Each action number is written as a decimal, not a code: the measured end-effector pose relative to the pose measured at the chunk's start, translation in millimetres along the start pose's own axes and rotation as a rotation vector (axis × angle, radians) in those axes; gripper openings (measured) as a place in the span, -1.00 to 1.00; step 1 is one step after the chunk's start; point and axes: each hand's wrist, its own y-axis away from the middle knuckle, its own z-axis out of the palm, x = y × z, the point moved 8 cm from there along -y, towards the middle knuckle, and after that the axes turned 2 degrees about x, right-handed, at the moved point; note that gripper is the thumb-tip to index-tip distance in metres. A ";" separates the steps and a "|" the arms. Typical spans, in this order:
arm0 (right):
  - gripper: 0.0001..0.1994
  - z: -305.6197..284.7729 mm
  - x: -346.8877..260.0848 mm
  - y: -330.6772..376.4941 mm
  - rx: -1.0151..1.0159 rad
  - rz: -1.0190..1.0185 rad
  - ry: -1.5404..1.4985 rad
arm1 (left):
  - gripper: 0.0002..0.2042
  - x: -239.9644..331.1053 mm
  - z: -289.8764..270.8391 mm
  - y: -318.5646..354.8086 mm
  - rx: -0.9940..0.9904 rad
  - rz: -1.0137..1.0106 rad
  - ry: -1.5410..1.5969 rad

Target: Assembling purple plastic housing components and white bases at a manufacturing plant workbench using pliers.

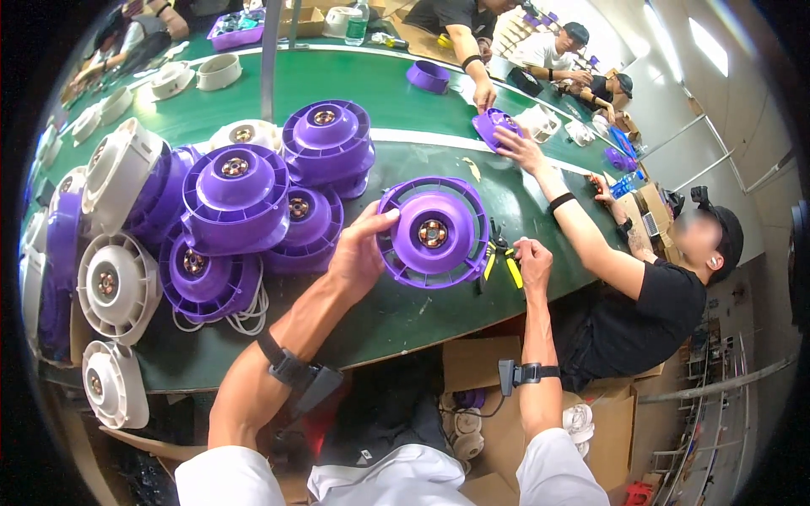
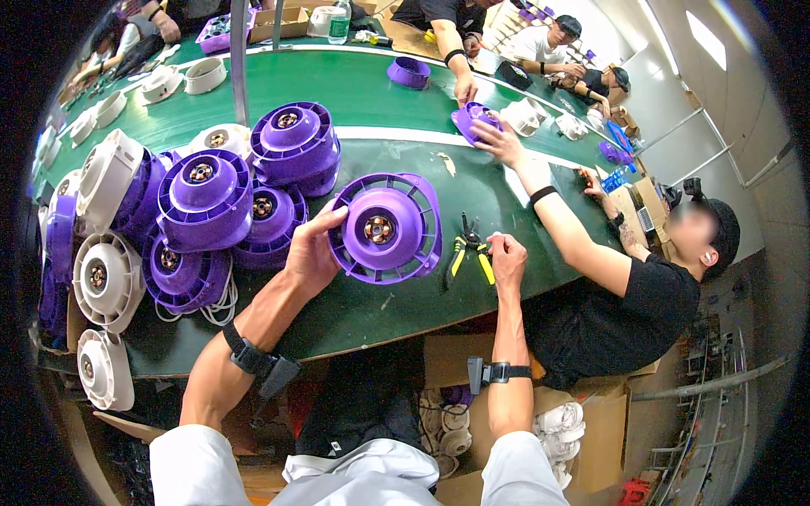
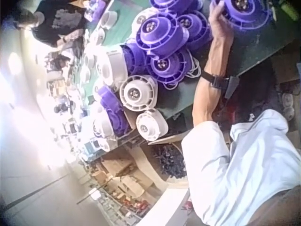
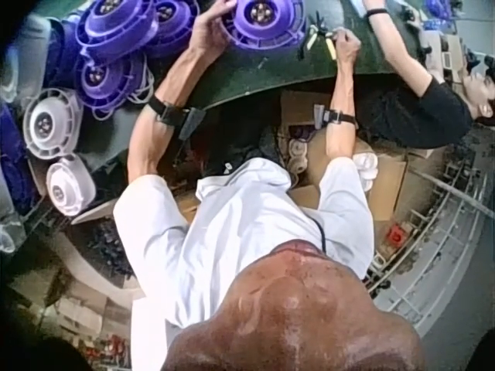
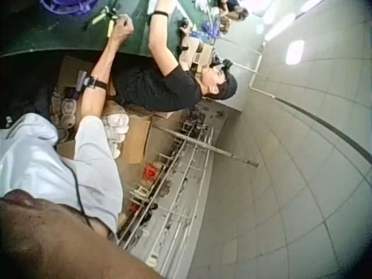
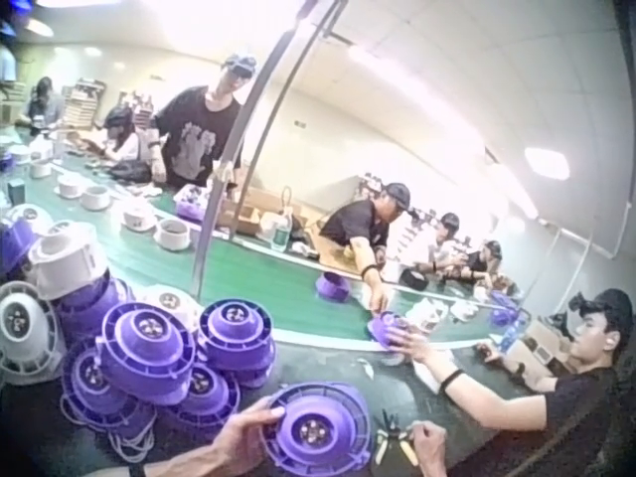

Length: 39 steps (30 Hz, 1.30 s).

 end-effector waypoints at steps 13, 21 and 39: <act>-0.75 -0.8 2.0 -0.9 0.007 0.005 -0.061 | -0.49 1.6 2.4 -1.5 -0.019 0.040 -0.024; -0.76 -1.1 1.5 0.1 0.015 0.007 -0.095 | -0.50 0.9 0.1 -1.5 -0.003 0.028 -0.012; -0.70 -3.9 16.0 -4.6 0.034 -0.021 -0.129 | -0.46 1.6 3.5 -0.7 -0.003 0.027 -0.010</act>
